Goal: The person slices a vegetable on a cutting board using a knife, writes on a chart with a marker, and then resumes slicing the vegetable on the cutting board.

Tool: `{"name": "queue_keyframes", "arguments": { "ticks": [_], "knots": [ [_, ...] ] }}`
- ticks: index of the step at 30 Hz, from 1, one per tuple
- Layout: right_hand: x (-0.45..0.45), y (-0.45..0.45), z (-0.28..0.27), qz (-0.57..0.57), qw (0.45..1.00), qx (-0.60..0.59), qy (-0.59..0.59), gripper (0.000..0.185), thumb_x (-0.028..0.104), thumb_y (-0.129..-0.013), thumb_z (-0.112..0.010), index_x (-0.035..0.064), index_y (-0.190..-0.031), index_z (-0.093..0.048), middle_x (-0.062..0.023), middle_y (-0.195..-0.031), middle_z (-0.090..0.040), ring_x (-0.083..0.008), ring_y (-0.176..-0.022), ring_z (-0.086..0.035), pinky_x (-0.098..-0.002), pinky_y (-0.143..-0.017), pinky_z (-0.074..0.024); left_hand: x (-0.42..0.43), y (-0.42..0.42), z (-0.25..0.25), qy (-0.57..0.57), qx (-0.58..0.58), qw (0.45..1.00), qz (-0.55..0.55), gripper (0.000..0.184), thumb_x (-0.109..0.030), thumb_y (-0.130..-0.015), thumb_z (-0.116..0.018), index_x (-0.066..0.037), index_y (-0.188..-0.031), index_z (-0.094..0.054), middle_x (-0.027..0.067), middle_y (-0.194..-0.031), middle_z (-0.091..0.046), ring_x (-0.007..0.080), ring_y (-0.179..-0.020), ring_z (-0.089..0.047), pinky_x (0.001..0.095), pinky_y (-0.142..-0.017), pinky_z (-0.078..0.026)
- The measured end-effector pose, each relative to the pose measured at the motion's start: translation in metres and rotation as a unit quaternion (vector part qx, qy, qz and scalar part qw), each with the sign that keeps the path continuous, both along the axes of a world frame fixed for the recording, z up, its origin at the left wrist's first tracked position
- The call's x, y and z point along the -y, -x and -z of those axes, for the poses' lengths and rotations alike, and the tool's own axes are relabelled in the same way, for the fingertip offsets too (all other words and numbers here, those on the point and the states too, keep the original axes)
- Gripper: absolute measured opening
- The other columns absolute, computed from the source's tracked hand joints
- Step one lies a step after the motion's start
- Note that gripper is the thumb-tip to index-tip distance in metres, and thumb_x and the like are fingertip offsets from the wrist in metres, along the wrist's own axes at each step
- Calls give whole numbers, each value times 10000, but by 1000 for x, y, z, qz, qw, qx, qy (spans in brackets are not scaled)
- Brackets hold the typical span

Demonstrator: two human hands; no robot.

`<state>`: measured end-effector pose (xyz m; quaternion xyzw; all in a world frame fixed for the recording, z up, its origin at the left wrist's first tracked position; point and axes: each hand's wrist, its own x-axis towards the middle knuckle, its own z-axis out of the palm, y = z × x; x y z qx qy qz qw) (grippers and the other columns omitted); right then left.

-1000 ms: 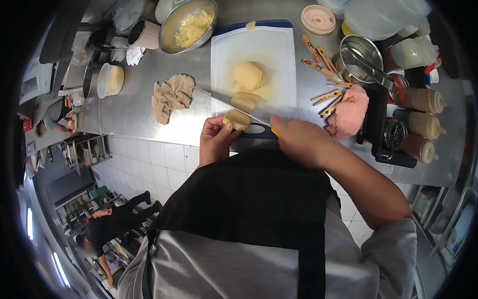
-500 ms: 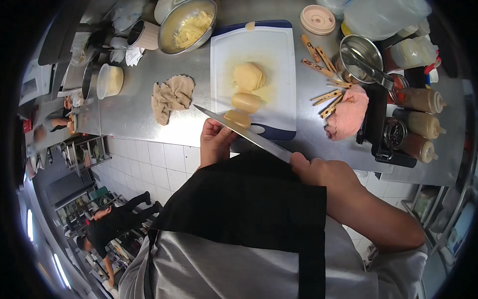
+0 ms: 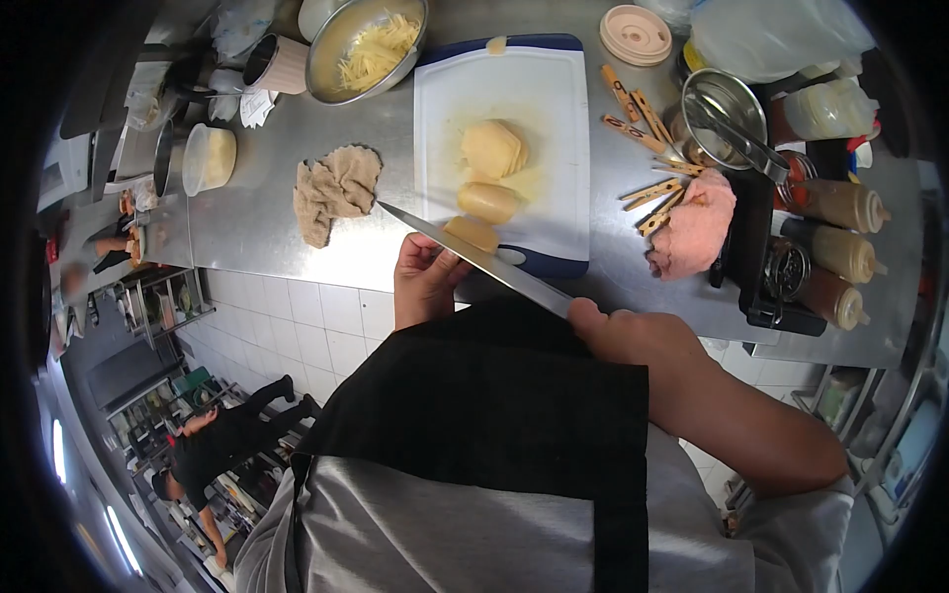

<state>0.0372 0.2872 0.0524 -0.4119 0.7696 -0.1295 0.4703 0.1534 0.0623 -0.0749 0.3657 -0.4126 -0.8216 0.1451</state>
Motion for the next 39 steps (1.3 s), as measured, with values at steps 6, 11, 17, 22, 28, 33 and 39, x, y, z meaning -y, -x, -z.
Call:
{"name": "queue_keyframes", "arguments": {
  "ticks": [6, 11, 17, 22, 28, 33, 39],
  "knots": [
    [18, 1, 7, -13, 999, 7, -49, 344, 274, -835, -533, 55, -1069, -408, -172, -796, -626, -380, -784, -630, -455, -625, -473, 1, -1, 1, 9, 15, 1000, 8, 302, 5, -773, -715, -79, -962, -496, 73, -889, -625, 176, -805, -640, 310, -729, -552],
    [34, 5, 14, -12, 999, 0, -49, 326, 251, -835, -533, 47, -1060, -416, -186, -809, -633, -385, -807, -633, -469, -638, -475, -1, 2, -4, 20, 10, 1000, 12, 293, -12, -784, -714, -70, -985, -509, 83, -940, -619, 165, -830, -632, 301, -733, -549],
    [41, 4, 48, -2, 999, -44, -6, 269, 182, -844, -498, 37, -1058, -424, -204, -813, -632, -400, -808, -628, -484, -652, -476, 0, 1, -4, 32, 27, 999, 29, 241, -30, -822, -677, -67, -999, -518, 70, -994, -612, 172, -877, -626, 316, -747, -554],
    [49, 7, 61, 7, 999, -42, -6, 271, 158, -845, -479, 36, -1080, -423, -220, -825, -633, -415, -807, -622, -497, -663, -467, 1, 4, -6, 28, 44, 998, 26, 261, -20, -799, -701, -47, -995, -531, 77, -989, -613, 146, -868, -618, 291, -730, -550],
    [44, 15, 63, -7, 999, -49, -6, 229, 148, -862, -450, 48, -1066, -418, -237, -803, -626, -431, -761, -618, -513, -653, -455, -3, 0, -11, 28, 28, 999, 22, 276, -24, -809, -691, -33, -1024, -517, 82, -972, -610, 154, -878, -620, 299, -742, -551],
    [20, 0, 14, 14, 998, -40, -52, 234, 186, -866, -459, 52, -1055, -422, -221, -800, -626, -415, -763, -621, -503, -637, -457, -1, -3, -5, 29, 10, 999, 23, 271, -10, -808, -684, -34, -1005, -499, 90, -960, -618, 175, -871, -630, 305, -757, -550],
    [-10, -9, -2, 14, 999, -39, 2, 259, 222, -851, -495, 53, -1037, -430, -182, -752, -614, -383, -742, -625, -451, -603, -474, 1, -3, -3, 10, 5, 1000, 16, 275, 17, -798, -678, -46, -984, -485, 94, -954, -622, 190, -849, -641, 324, -758, -556]
  ]
}}
